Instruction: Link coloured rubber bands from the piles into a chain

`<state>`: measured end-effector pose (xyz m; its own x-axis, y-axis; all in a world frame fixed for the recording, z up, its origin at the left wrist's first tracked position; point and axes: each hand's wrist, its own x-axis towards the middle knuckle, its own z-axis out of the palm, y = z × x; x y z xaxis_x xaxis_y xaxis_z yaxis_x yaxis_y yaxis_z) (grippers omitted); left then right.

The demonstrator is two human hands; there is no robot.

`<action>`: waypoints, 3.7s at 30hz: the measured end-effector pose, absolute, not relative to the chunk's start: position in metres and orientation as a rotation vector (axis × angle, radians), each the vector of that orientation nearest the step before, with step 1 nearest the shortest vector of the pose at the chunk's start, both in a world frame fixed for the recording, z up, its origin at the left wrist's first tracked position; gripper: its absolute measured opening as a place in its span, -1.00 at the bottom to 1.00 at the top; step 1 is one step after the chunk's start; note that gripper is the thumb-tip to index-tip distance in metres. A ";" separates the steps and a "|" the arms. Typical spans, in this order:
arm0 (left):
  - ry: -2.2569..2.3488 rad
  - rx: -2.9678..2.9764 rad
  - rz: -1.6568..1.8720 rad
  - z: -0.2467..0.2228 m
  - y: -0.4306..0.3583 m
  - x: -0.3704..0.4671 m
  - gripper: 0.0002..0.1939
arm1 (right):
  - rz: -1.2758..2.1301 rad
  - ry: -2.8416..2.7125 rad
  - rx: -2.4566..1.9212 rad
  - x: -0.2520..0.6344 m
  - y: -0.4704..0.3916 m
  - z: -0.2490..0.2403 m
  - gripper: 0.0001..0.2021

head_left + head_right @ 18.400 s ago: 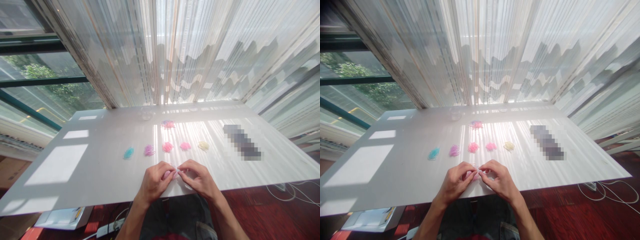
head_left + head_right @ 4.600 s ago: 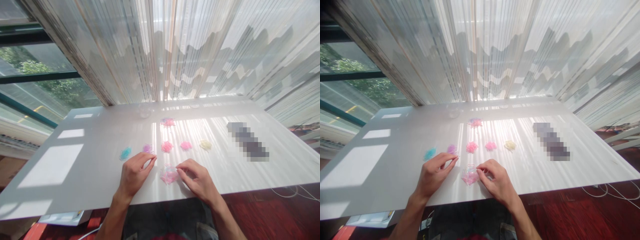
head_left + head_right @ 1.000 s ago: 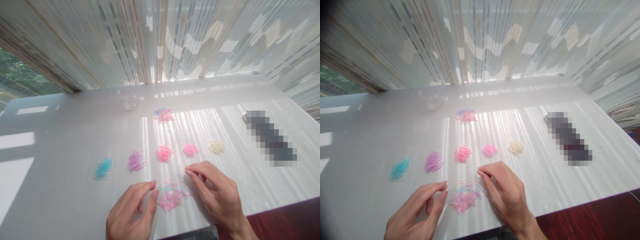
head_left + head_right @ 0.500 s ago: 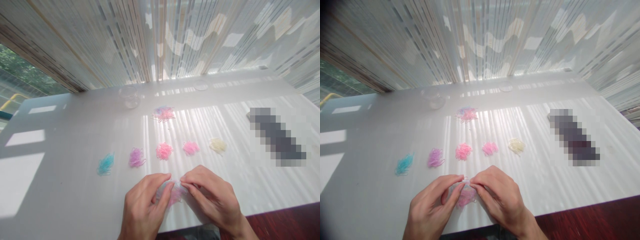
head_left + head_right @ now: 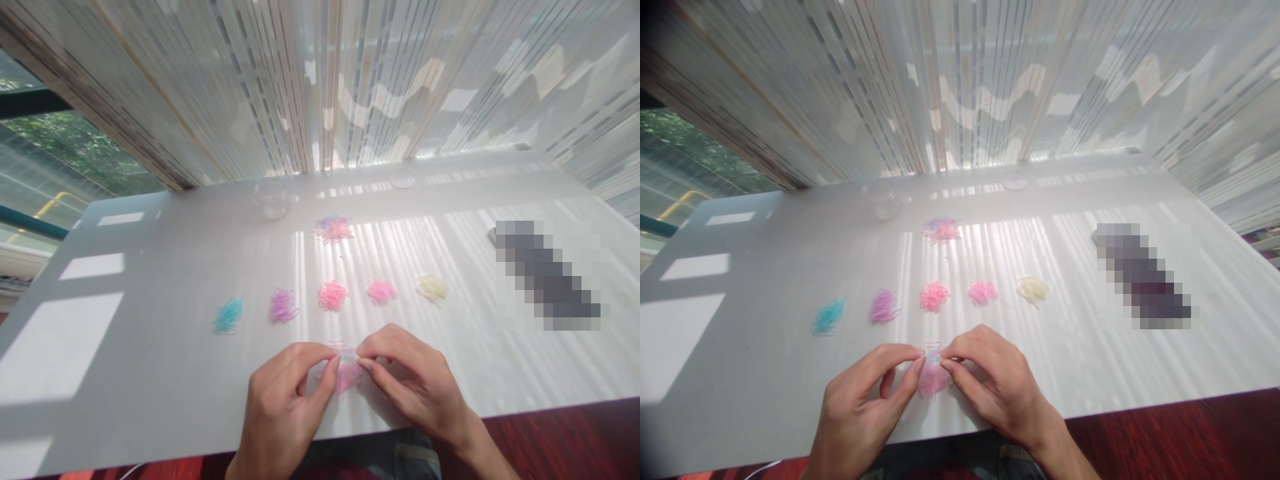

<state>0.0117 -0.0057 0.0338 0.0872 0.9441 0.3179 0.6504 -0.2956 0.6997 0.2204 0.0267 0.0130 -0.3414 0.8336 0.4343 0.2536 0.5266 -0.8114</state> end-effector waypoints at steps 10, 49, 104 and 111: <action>2.087 2.020 0.812 0.029 0.009 -0.062 -0.78 | 0.708 -1.915 -0.990 0.219 0.028 0.007 -0.86; 1.553 2.218 0.753 0.026 -0.013 0.005 -0.81 | 0.597 -2.012 -1.068 0.216 -0.003 0.013 -0.88; 1.407 1.886 1.021 0.015 0.001 0.008 -0.89 | 0.728 -1.848 -1.088 0.207 0.022 0.017 -0.89; 1.426 1.831 1.087 0.017 0.009 0.013 -0.90 | 0.677 -1.788 -1.070 0.205 0.027 0.020 -0.91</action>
